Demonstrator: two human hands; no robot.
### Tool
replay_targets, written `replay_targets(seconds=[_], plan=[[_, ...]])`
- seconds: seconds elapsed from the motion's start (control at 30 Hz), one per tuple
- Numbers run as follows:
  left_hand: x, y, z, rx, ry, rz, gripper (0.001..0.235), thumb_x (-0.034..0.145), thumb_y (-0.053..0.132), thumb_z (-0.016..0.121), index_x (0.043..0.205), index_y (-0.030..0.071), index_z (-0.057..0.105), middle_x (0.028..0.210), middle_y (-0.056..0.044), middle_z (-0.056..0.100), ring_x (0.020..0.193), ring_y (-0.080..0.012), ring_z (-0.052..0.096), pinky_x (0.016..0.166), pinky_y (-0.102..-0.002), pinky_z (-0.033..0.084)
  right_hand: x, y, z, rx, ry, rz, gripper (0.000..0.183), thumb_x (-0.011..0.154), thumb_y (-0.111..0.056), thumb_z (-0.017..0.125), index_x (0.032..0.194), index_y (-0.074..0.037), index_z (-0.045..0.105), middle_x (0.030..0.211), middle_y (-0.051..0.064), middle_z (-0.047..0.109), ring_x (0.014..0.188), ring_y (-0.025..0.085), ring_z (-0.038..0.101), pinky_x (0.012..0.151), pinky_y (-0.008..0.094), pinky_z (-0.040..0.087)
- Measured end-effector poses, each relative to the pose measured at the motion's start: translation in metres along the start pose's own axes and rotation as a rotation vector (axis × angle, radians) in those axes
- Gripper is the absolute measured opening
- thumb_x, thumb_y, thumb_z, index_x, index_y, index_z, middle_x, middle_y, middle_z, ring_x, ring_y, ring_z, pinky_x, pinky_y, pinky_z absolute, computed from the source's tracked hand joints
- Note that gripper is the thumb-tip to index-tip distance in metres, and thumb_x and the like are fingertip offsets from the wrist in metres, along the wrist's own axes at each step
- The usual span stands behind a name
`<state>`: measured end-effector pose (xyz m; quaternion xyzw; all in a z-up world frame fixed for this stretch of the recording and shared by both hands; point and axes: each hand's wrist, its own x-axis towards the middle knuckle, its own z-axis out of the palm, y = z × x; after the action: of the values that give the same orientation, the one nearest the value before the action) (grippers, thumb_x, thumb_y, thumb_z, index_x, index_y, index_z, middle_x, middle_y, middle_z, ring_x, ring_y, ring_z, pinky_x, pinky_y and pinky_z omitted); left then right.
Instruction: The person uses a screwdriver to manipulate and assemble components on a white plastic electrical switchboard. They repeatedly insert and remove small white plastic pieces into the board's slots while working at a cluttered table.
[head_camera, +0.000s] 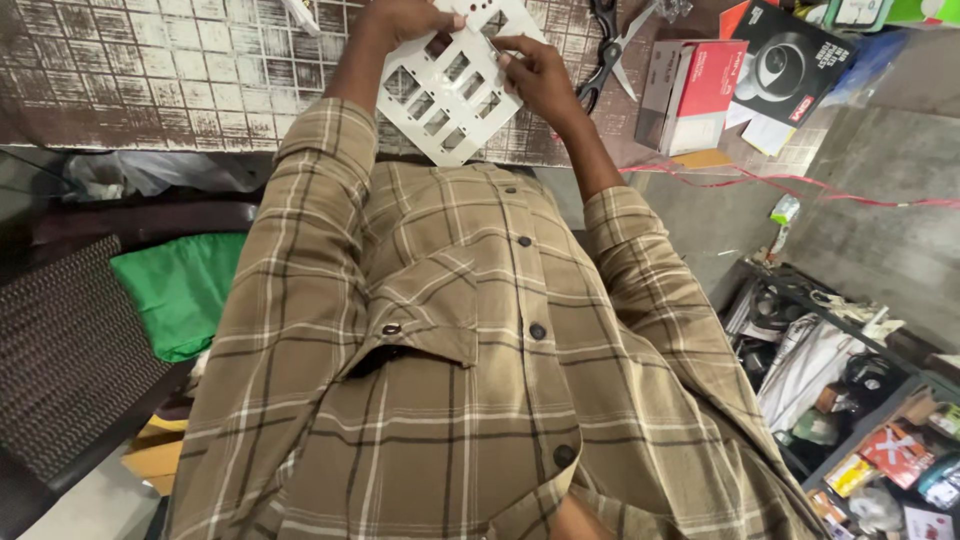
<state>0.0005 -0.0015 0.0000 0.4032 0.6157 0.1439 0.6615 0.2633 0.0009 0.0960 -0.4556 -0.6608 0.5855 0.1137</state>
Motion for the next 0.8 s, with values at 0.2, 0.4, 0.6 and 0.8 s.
replay_targets(seconds=[0.2, 0.4, 0.6, 0.8], plan=[[0.022, -0.028, -0.003, -0.344, -0.115, 0.126, 0.042, 0.09, 0.029, 0.082, 0.116, 0.0, 0.069, 0.104, -0.013, 0.075, 0.087, -0.0233, 0.076, 0.085, -0.038, 0.066, -0.003, 0.0, 0.005, 0.011, 0.026, -0.08, 0.025, 0.107, -0.01, 0.066, 0.13, -0.001, 0.07, 0.079, 0.002, 0.069, 0.07, 0.005, 0.061, 0.063, 0.025, 0.048], [0.051, -0.048, -0.001, -0.459, -0.342, 0.235, 0.032, 0.097, 0.026, 0.078, 0.116, 0.002, 0.07, 0.101, -0.008, 0.075, 0.087, -0.0204, 0.076, 0.084, -0.037, 0.065, -0.008, 0.006, 0.016, 0.034, 0.112, -0.078, 0.027, 0.107, -0.008, 0.065, 0.132, -0.002, 0.071, 0.088, 0.002, 0.074, 0.075, 0.007, 0.065, 0.07, 0.025, 0.054], [0.04, -0.051, 0.007, -0.32, -0.225, 0.27, 0.026, 0.099, 0.027, 0.075, 0.111, 0.004, 0.07, 0.094, -0.006, 0.073, 0.081, -0.0175, 0.073, 0.079, -0.035, 0.064, -0.006, 0.001, 0.019, -0.059, 0.116, -0.057, 0.028, 0.106, -0.007, 0.065, 0.133, -0.003, 0.072, 0.081, 0.001, 0.068, 0.072, 0.006, 0.059, 0.067, 0.025, 0.049], [0.035, -0.04, 0.008, -0.292, -0.233, 0.291, 0.023, 0.101, 0.028, 0.072, 0.106, 0.005, 0.071, 0.087, -0.003, 0.071, 0.074, -0.0145, 0.069, 0.074, -0.034, 0.063, -0.008, -0.006, 0.023, -0.156, 0.157, -0.011, 0.027, 0.107, -0.009, 0.066, 0.133, -0.004, 0.072, 0.08, -0.002, 0.064, 0.072, 0.003, 0.052, 0.065, 0.023, 0.045]])
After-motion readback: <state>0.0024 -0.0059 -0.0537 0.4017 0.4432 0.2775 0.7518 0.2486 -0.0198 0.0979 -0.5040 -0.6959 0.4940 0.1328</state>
